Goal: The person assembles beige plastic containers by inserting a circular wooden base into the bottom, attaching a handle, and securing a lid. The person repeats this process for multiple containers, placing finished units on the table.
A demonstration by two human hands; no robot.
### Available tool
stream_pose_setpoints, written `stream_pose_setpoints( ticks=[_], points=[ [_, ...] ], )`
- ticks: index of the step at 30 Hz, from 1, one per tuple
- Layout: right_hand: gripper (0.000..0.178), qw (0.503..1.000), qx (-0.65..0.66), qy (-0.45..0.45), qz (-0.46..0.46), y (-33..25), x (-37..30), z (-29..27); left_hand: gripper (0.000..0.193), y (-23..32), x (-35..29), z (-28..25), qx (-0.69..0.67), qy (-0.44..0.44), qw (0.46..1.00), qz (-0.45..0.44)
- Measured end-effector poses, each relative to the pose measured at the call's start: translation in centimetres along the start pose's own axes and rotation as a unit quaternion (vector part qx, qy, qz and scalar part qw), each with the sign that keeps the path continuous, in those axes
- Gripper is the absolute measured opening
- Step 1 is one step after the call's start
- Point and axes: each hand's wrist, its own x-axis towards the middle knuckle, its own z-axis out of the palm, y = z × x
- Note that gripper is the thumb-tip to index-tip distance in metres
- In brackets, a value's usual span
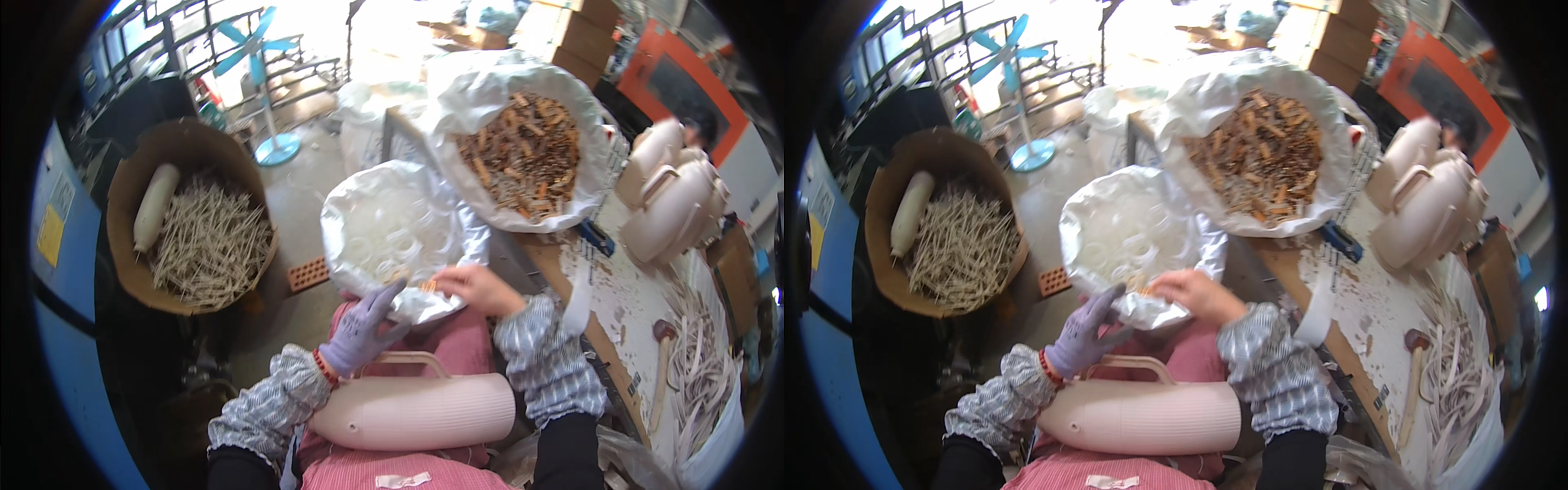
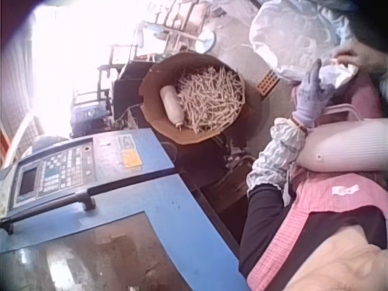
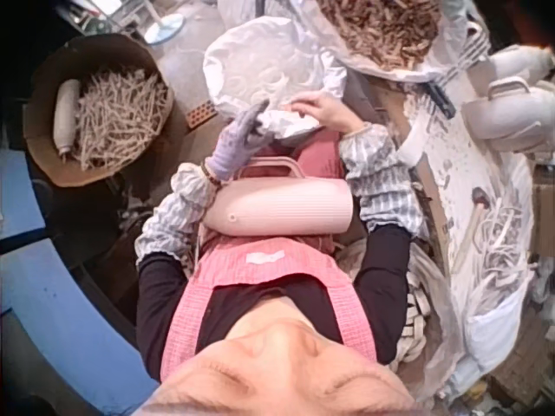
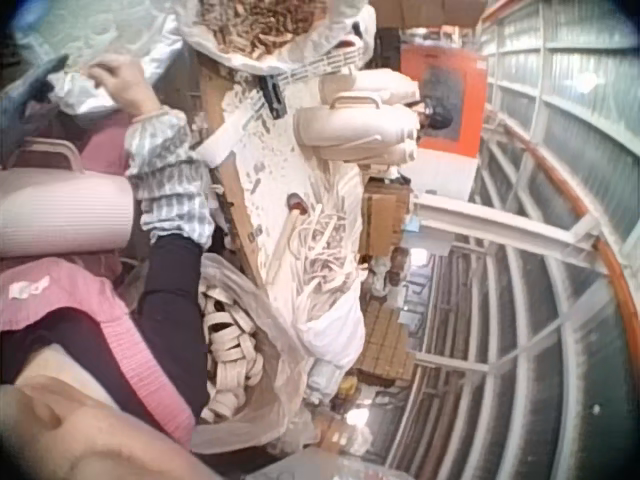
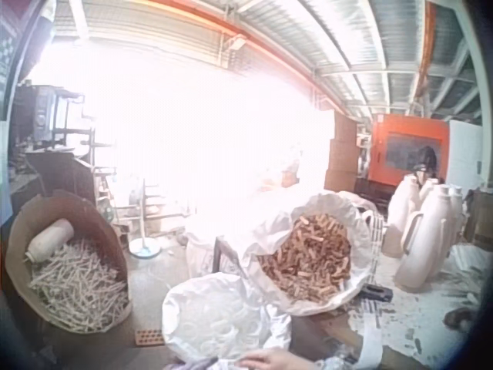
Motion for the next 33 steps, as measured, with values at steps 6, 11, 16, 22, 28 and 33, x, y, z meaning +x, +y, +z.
stream_pose_setpoints(
  ticks=[6,11,16,22,28,33],
  points=[
    [0.020,0.985,0.170,0.024,0.010,0.4,-2.1,7.6,0.018,-1.5,-1.1,-1.2,0.000,-0.032,0.990,0.136],
    [0.019,0.984,-0.115,0.086,-0.108,-1.5,-3.8,8.0,0.019,-1.3,-1.9,-1.8,-0.034,-0.063,0.989,0.127],
    [0.023,0.930,-0.282,0.139,-0.190,-3.0,-5.3,9.1,0.037,-1.5,-2.9,-2.6,-0.137,-0.176,0.975,0.001],
    [0.025,0.908,-0.360,0.105,-0.185,-3.7,-6.7,11.1,0.055,-2.4,-3.8,-3.8,-0.323,-0.367,0.809,-0.326],
    [0.029,0.896,-0.386,0.083,-0.202,-3.4,-6.4,11.4,0.051,-2.4,-3.7,-3.9,-0.307,-0.373,0.806,-0.343],
    [0.029,0.892,-0.394,0.075,-0.208,-3.5,-6.2,11.4,0.049,-2.4,-3.7,-4.0,-0.297,-0.371,0.813,-0.338]
  ],
)
